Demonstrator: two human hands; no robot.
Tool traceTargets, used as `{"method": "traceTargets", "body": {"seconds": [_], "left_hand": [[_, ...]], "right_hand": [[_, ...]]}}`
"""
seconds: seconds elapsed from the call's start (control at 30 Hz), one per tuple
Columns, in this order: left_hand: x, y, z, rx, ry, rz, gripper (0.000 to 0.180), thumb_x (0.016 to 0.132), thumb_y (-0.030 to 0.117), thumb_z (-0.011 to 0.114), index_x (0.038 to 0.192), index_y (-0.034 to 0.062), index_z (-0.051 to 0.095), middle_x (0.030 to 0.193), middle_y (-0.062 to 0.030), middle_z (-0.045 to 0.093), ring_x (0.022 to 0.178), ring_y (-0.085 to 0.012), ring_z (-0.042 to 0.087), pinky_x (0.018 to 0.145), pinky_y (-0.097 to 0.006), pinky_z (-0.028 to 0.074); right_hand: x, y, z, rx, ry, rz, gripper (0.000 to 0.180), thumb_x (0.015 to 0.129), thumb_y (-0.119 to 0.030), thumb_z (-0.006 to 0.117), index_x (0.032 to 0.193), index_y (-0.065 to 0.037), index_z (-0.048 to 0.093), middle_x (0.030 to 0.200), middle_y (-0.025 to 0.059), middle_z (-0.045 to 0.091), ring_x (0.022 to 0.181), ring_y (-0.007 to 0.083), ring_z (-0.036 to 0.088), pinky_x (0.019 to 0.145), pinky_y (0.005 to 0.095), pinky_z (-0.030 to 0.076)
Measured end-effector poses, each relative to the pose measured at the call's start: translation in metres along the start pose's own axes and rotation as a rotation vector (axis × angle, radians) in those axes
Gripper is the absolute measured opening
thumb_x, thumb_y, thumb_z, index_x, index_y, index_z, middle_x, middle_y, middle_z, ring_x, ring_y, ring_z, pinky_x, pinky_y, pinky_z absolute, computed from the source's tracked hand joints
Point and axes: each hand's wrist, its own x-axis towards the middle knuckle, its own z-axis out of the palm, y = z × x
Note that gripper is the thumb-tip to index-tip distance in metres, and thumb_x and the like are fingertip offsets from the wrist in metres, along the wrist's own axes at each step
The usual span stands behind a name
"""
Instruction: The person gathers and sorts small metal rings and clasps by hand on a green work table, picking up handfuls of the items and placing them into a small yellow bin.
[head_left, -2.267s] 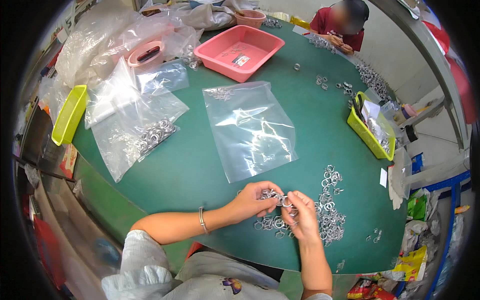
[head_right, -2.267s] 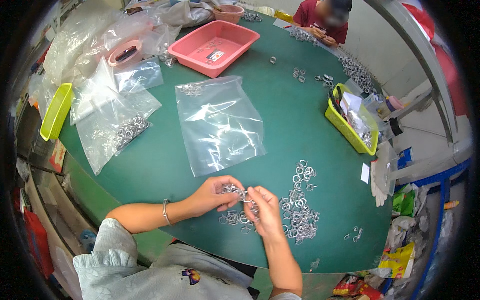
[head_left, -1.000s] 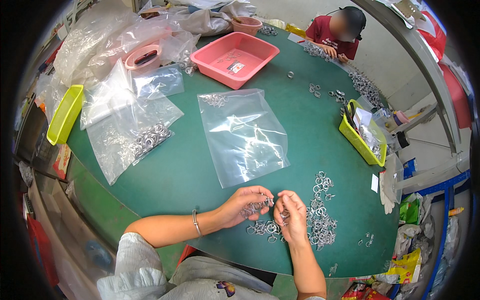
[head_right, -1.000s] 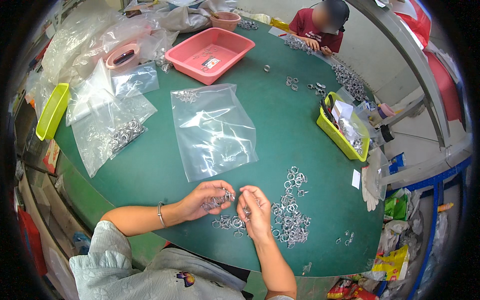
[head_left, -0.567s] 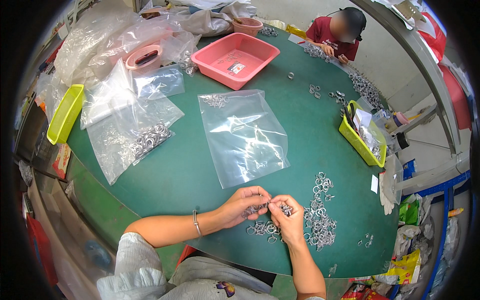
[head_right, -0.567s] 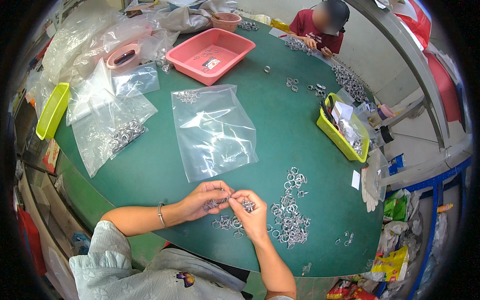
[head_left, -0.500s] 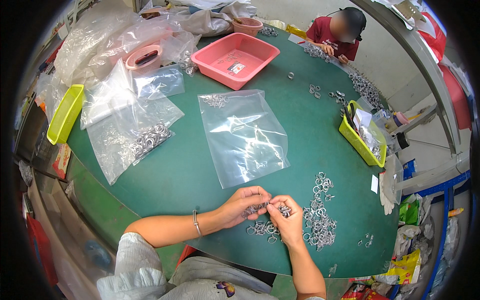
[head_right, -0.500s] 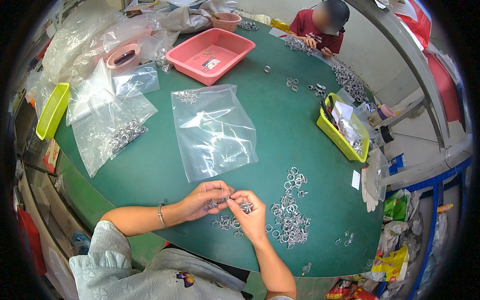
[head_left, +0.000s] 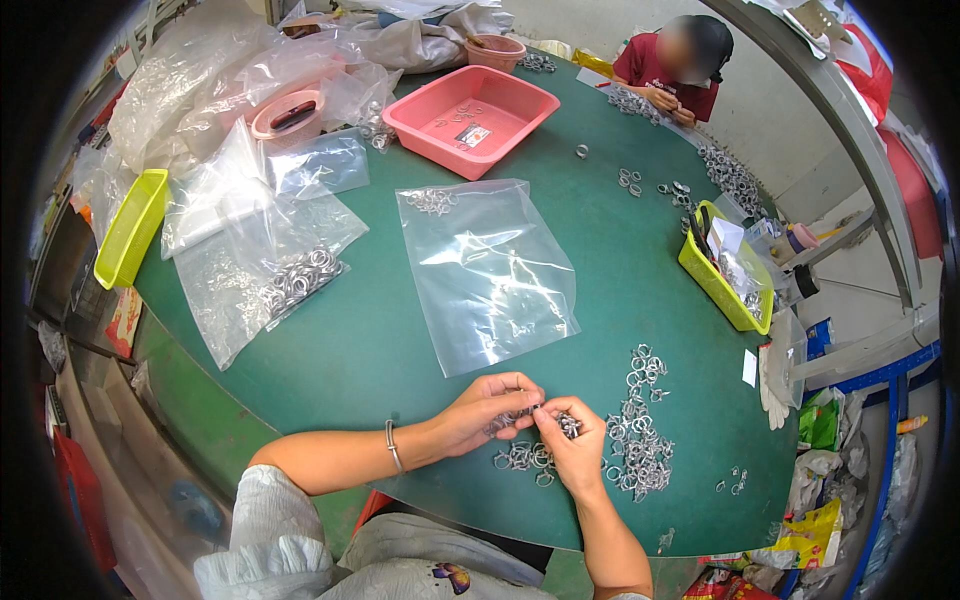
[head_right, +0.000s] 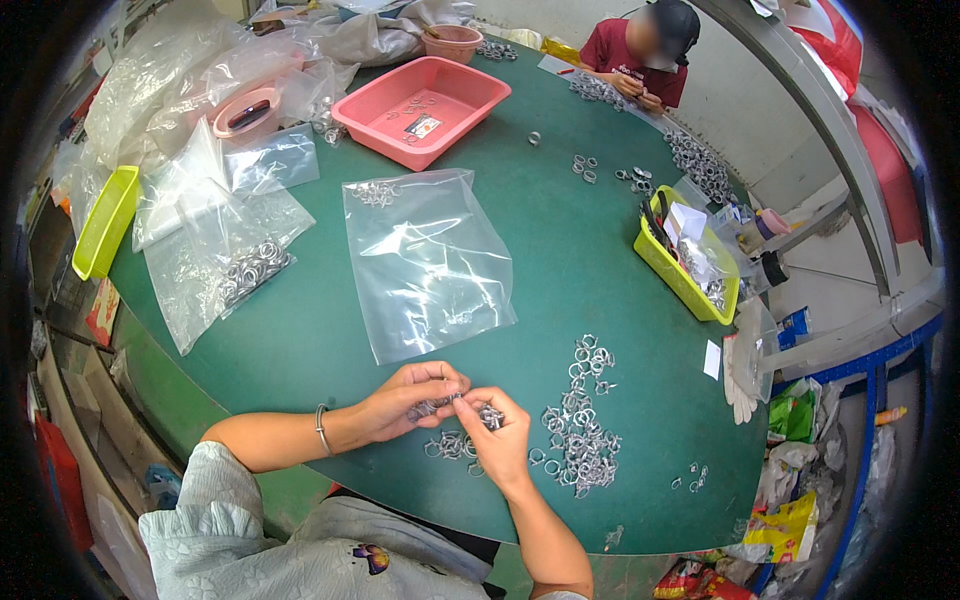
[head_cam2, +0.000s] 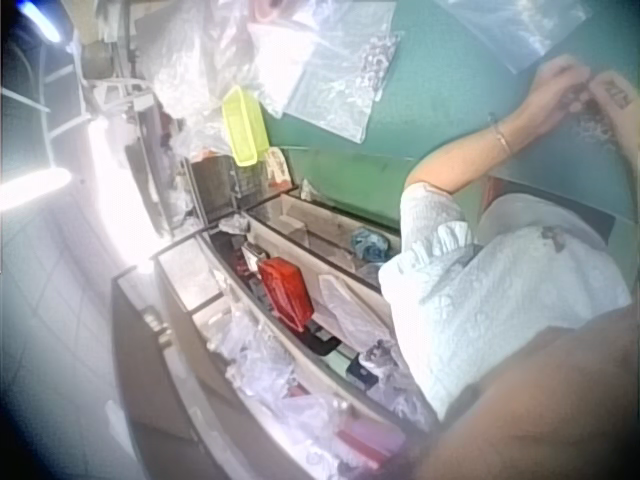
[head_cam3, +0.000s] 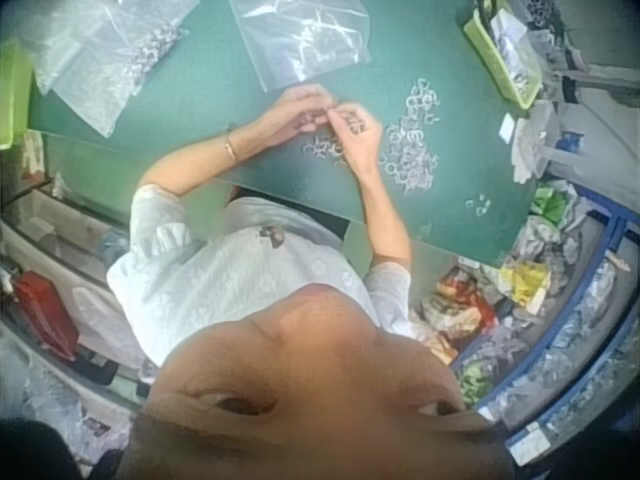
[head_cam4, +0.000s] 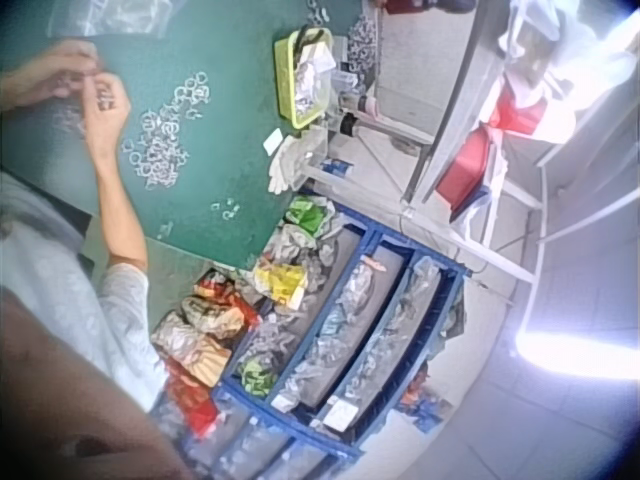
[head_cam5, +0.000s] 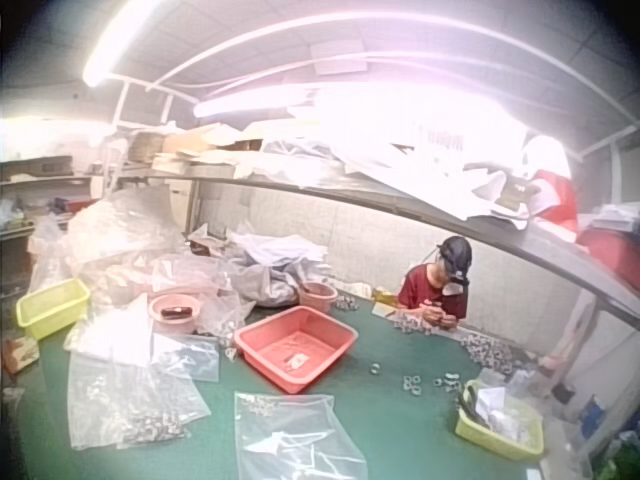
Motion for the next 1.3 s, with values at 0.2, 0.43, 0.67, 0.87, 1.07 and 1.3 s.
{"method": "traceTargets", "body": {"seconds": [0.2,0.43,0.67,0.87,1.07,1.3], "left_hand": [[-0.0003,-0.0003,-0.0001,0.009,-0.012,0.001,0.011,0.090,0.015,0.054,0.095,0.0051,0.056,0.086,-0.0022,0.054,0.068,-0.0062,0.047,0.048,-0.018,0.033],[-0.0001,-0.0016,-0.0001,0.015,-0.037,0.005,0.013,0.090,0.014,0.053,0.100,0.0046,0.055,0.084,-0.0023,0.054,0.071,-0.0066,0.049,0.049,-0.018,0.035],[-0.0008,-0.0018,-0.0001,0.039,-0.020,0.001,0.016,0.090,0.014,0.054,0.102,0.0043,0.054,0.085,-0.0029,0.054,0.075,-0.0075,0.051,0.051,-0.018,0.036],[0.0001,-0.0029,-0.0004,0.131,0.033,0.024,0.020,0.089,0.016,0.058,0.105,0.0046,0.054,0.080,-0.0020,0.053,0.069,-0.0051,0.049,0.051,-0.018,0.036],[0.0013,-0.0014,0.0034,0.168,0.063,0.048,0.026,0.087,0.013,0.060,0.110,0.0034,0.053,0.080,-0.0026,0.053,0.064,-0.0055,0.047,0.051,-0.018,0.036],[0.0008,-0.0041,-0.0002,0.157,0.062,0.040,0.026,0.087,0.014,0.060,0.110,0.0043,0.053,0.080,-0.0014,0.053,0.065,-0.0050,0.046,0.052,-0.018,0.036]], "right_hand": [[0.0012,0.0019,-0.0012,0.057,0.003,0.018,0.006,0.083,-0.005,0.064,0.081,-0.001,0.060,0.066,-0.0022,0.055,0.058,0.0025,0.047,0.050,0.0174,0.036],[0.0020,0.0032,-0.0031,0.185,-0.003,0.043,0.007,0.084,-0.007,0.063,0.082,-0.001,0.060,0.060,-0.0013,0.053,0.048,0.0026,0.043,0.043,0.0173,0.031],[0.0027,0.0045,-0.0014,0.137,-0.002,-0.001,0.007,0.086,-0.006,0.060,0.083,-0.001,0.057,0.060,0.0031,0.054,0.044,0.0053,0.042,0.039,0.0183,0.029],[0.0039,0.0015,-0.0012,0.207,0.001,0.044,0.006,0.085,-0.006,0.061,0.083,0.000,0.059,0.065,0.0026,0.058,0.049,0.0038,0.045,0.043,0.0173,0.033],[0.0032,0.0034,-0.0029,0.121,0.031,0.021,0.007,0.084,-0.007,0.064,0.083,-0.001,0.060,0.060,-0.0033,0.053,0.049,0.0012,0.044,0.043,0.0166,0.032],[0.0015,0.0024,-0.0024,0.112,0.060,0.047,0.008,0.083,-0.007,0.064,0.079,-0.001,0.061,0.059,-0.0031,0.053,0.048,0.0016,0.044,0.042,0.0167,0.031]]}}
